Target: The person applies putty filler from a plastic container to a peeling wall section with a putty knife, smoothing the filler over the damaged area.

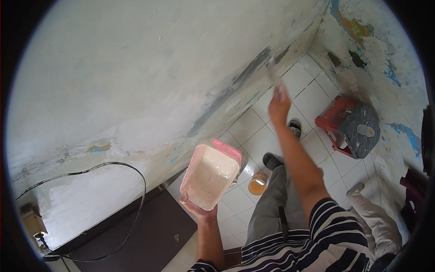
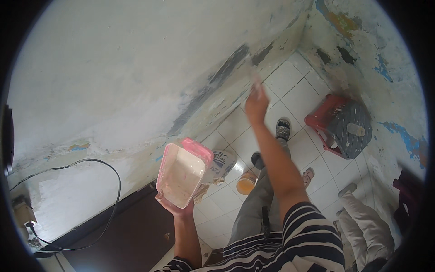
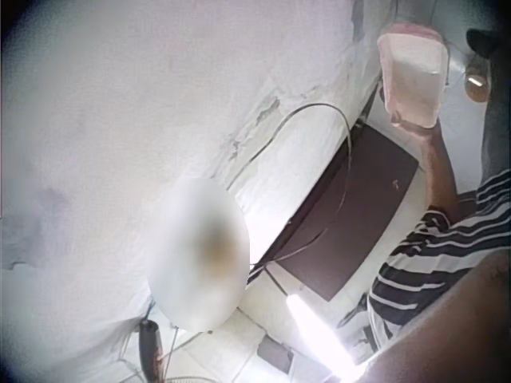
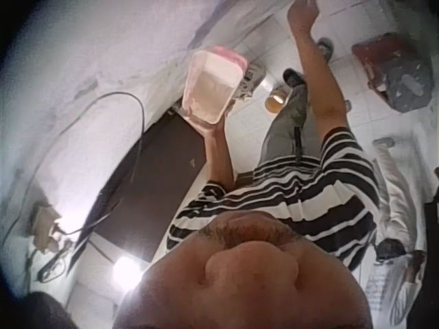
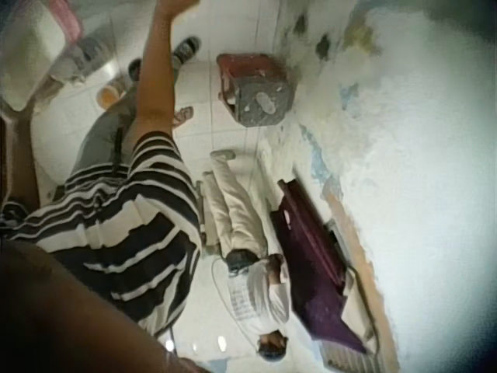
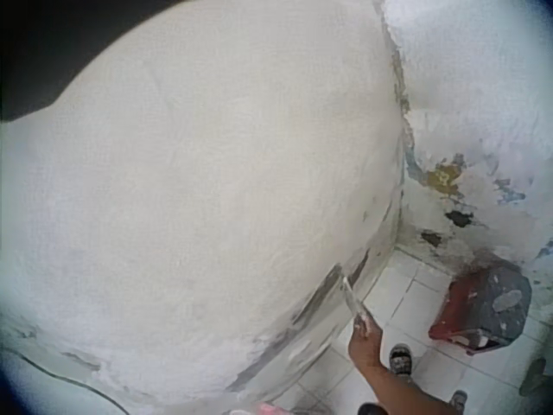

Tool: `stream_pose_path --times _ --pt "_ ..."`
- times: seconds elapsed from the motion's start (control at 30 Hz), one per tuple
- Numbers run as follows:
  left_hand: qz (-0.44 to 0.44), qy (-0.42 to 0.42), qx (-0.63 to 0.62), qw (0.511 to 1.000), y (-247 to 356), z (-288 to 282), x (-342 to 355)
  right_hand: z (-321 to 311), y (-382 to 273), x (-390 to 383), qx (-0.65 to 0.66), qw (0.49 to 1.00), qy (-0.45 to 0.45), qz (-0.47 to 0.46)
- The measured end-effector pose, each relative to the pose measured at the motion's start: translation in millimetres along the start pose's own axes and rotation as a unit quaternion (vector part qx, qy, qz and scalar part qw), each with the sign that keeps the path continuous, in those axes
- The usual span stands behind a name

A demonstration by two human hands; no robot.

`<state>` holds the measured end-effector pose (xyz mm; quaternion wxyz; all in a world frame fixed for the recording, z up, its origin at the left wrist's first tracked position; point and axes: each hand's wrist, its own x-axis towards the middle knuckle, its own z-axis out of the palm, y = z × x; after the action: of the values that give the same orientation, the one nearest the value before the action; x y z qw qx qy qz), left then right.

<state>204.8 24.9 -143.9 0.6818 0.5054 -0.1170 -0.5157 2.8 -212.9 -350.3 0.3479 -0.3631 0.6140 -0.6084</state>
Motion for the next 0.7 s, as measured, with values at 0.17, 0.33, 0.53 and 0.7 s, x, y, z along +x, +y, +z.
stream_pose_path --times 0.17,0.33,0.53,0.7 --pt "0.017 0.006 0.013 1.0 -5.7 2.3 0.6 11.1 -28.2 77.6 -0.054 0.994 0.02 -0.095" --pt "0.018 0.044 0.016 0.999 -7.8 5.6 -6.5 34.0 -22.6 -50.9 -0.052 0.988 -0.139 -0.05" --pt "0.009 -0.007 -0.007 1.0 -5.2 3.4 -6.8 9.5 -9.5 -73.9 -0.07 0.98 -0.179 -0.059" --pt "0.016 -0.005 -0.009 1.0 -5.1 -7.6 -12.0 -13.1 -34.0 74.3 -0.094 0.987 0.055 -0.117"
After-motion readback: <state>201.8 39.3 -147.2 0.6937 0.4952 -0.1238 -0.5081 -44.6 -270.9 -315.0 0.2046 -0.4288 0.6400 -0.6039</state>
